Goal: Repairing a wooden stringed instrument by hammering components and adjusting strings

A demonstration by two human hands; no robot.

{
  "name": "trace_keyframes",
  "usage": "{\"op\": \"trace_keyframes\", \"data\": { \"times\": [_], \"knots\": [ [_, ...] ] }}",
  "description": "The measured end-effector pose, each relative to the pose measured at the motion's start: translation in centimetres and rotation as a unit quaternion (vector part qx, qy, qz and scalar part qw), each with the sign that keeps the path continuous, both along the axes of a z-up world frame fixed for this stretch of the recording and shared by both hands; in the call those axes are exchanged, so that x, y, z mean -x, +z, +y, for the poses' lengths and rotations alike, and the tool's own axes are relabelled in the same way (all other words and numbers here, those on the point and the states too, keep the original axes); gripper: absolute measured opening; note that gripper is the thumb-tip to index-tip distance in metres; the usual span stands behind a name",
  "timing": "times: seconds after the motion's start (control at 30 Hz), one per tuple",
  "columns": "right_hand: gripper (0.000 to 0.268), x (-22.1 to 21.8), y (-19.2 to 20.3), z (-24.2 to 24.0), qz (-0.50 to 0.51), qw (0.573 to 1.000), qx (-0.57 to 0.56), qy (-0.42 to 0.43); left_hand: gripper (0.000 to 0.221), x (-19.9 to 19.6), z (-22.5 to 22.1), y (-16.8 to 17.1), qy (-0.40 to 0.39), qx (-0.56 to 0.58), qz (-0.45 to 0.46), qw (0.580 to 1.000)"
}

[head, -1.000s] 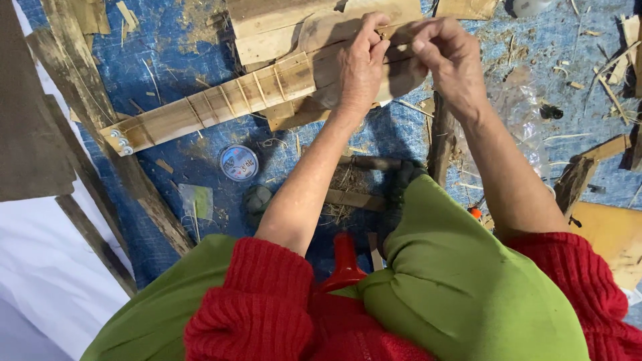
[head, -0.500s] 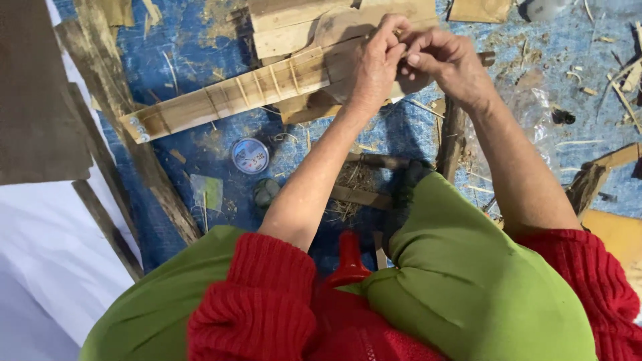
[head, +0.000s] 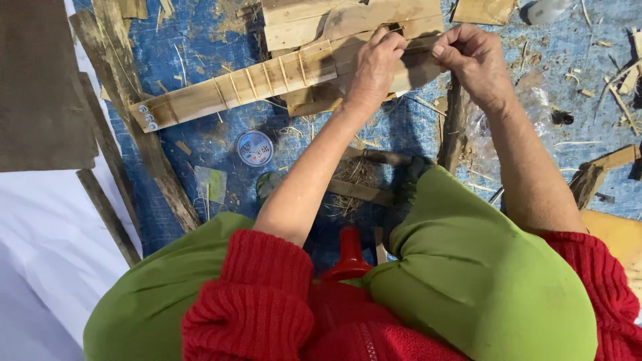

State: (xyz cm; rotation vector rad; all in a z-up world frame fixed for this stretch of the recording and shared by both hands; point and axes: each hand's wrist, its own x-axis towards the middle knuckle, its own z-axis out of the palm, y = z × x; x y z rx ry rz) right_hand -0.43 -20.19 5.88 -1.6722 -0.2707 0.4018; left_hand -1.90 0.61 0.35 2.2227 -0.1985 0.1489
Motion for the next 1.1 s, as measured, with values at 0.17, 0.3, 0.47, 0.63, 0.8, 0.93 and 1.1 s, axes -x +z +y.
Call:
{"op": "trace_keyframes", "data": {
  "times": [0.17, 0.3, 0.47, 0.63, 0.8, 0.93, 1.1],
  "knots": [
    [0.011, 1.2, 1.1, -0.6, -0.025, 1.0, 0.015, 0.008, 0.012, 0.2, 0.3, 0.7, 0.038, -0.025, -0.015, 0.999],
    [0.008, 2.2, 0.5, -0.9, 0.045, 0.998, -0.028, -0.028, 0.018, 0.5, 0.0, 1.1, 0.029, -0.083, -0.005, 0.996],
    [0.01, 4.2, 2.7, -0.9, 0.056, 0.992, -0.066, -0.091, 0.033, 0.8, -0.1, 1.7, 0.023, -0.071, 0.018, 0.997],
    [0.019, 6.4, 4.1, -2.9, 0.108, 0.979, -0.028, -0.172, 0.033, 0.6, -0.1, 1.9, 0.03, -0.105, 0.031, 0.994],
    [0.018, 8.2, 1.7, -4.8, 0.126, 0.976, -0.036, -0.177, 0.042, 0.5, -0.1, 2.3, 0.049, -0.09, 0.02, 0.994],
    [0.018, 8.5, 0.6, -4.5, 0.141, 0.972, -0.055, -0.178, 0.044, 0.2, 0.2, 2.4, 0.041, -0.077, 0.02, 0.996],
    [0.017, 7.1, 3.1, -1.5, 0.126, 0.982, -0.017, -0.141, 0.039, 0.0, 0.2, 2.1, 0.047, -0.077, 0.009, 0.996]
  ]
}}
